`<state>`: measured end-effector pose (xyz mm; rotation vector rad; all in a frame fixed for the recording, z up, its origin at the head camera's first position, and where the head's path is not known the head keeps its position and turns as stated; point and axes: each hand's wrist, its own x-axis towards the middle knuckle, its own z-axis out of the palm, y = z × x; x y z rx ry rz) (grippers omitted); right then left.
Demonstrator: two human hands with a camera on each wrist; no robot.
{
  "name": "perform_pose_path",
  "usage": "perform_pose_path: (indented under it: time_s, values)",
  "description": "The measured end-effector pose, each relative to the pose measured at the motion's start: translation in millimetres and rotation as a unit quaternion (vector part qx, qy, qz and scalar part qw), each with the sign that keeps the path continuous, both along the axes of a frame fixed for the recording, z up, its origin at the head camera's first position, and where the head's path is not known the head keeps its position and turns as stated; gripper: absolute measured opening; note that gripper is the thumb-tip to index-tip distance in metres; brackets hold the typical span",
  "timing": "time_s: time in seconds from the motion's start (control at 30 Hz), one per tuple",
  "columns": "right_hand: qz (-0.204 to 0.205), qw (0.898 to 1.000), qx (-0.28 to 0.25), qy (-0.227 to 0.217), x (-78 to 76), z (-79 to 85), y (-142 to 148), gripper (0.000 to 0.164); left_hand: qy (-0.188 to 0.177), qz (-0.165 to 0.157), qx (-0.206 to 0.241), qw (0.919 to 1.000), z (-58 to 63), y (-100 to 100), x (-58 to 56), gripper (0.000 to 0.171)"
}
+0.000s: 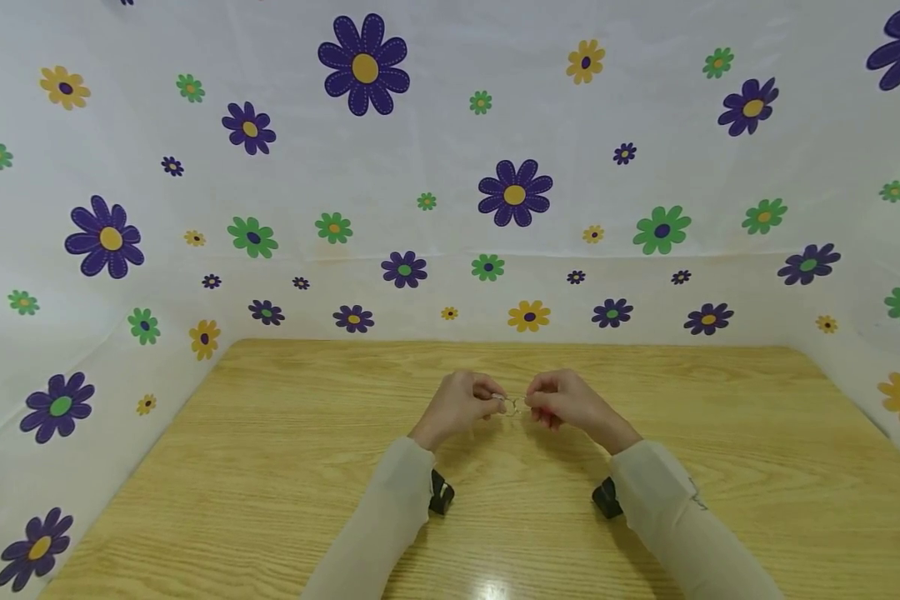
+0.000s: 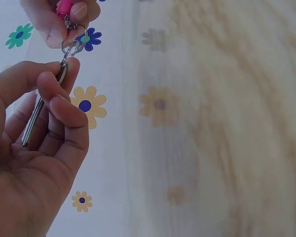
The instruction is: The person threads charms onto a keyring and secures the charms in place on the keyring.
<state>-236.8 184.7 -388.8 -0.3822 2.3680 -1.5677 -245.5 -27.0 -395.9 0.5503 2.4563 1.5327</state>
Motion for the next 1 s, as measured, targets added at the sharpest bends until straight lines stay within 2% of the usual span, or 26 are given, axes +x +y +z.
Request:
perform_pose_path:
  time_s: [0.23,0.37,0.57,1.0]
  values:
    - [-0.007,1.000,0.015,0.023,-0.7,-2.6,-1.4,0.013,0.000,0.005,-0.002,1.0000,-2.2,0.1,-0.7,0.008]
    - [-0.021,1.000,-0.010,0.018,-0.7,-3.1,-1.7,0.013,0.000,0.003,0.001,1.0000,-4.4,0.9,-1.5,0.007]
    - [-0.051,0.997,-0.064,-0.015,-0.5,-2.2,-2.7,0.011,0.004,-0.003,0.003,1.0000,-5.1,2.2,-1.2,0.007]
    - [-0.069,0.986,-0.144,-0.056,0.8,-4.7,-3.8,0.010,0.004,0.005,0.018,0.9998,-4.7,6.6,1.4,0.009]
